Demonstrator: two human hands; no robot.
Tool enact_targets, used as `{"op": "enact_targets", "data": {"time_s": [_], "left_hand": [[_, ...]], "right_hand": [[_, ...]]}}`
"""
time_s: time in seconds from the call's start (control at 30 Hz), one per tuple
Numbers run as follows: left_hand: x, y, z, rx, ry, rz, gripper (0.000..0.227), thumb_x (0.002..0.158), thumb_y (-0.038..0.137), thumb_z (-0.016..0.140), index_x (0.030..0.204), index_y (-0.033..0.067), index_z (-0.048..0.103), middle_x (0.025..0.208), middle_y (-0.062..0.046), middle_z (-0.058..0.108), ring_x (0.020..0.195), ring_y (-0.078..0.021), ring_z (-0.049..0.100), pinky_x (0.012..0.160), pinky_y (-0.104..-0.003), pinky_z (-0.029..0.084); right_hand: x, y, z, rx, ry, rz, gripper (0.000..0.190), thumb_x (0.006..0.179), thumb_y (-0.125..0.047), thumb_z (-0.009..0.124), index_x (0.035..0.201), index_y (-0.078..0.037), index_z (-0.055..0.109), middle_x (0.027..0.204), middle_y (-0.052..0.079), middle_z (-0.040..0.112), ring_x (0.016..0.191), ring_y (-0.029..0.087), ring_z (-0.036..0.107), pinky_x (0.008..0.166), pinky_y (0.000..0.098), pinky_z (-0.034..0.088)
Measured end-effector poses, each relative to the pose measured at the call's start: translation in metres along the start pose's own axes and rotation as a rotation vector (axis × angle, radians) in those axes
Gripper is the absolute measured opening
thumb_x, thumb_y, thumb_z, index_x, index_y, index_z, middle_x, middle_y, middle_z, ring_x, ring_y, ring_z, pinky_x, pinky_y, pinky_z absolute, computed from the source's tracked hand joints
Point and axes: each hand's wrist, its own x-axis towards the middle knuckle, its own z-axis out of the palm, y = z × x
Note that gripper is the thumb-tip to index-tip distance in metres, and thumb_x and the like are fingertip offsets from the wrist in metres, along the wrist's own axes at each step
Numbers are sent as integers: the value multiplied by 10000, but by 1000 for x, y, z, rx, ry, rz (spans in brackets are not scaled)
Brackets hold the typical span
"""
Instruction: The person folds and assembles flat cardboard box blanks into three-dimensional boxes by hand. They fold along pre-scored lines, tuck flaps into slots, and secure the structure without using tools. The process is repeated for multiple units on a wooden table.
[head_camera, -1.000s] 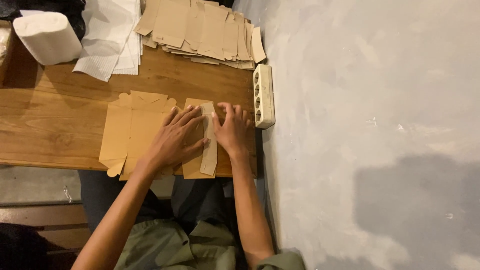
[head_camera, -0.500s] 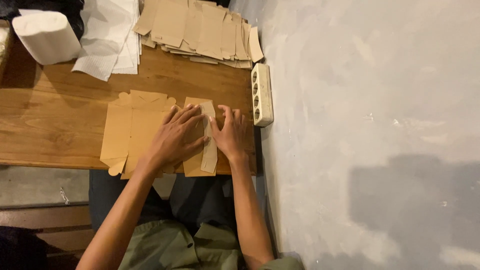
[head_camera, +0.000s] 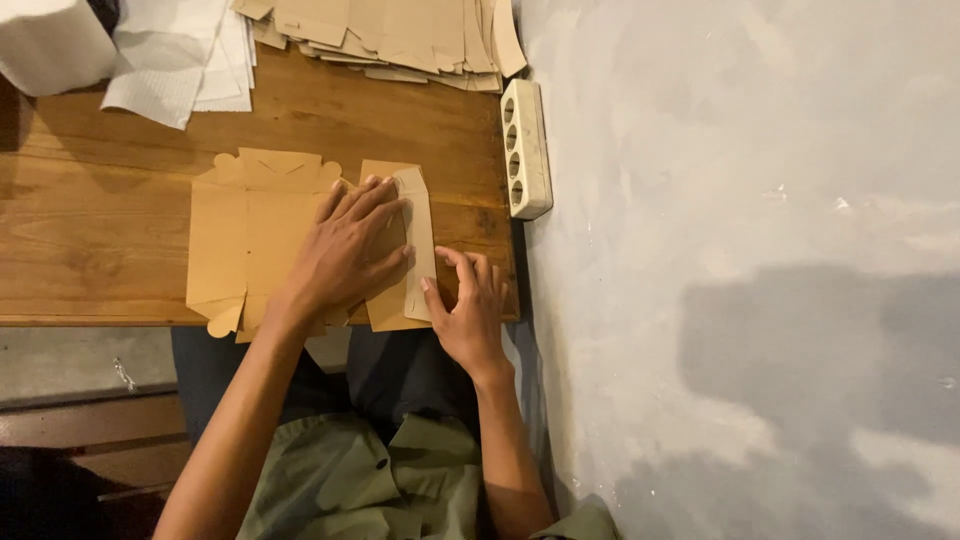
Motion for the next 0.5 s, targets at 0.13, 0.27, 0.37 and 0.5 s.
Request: {"op": "enact_targets", "data": {"time_s": [0.13,0.27,0.37,0.5], "left_hand": [[0,-3,1,-18,-10,15,611,883,425,689,1417,142,601,1537,-134,524,1501,-293,398,1254,-540,184],[0,-1,0,-21,-1,15,606,880,411,704,1408,128,609,1535,-136,529,1497,-301,405,1251,-542,190],[0,-2,1,-13,9,19,623,869,414,705,1416,134,600,1539,-132,524,1500,-297,401,1253,-540,194],[-1,-3,2,11,18,20,623,861,416,704,1420,164,600,1522,-124,538,1498,-290,410,1251,-529,203]], "right_hand": [[1,5,4,-31,17,-5,371,971,-279,650,1318,-160,597,1117,62,498,1067,294,489,900,450,329],[17,16,5,-55,26,-27,377,990,-316,639,1339,-188,576,1122,37,486,1074,276,478,901,449,319],[34,25,10,-53,40,-36,383,996,-359,638,1334,-189,572,1105,28,478,1064,276,475,903,458,311],[59,31,14,-138,42,-12,424,973,-435,648,1322,-206,571,1065,34,495,1055,308,518,895,489,351]]}}
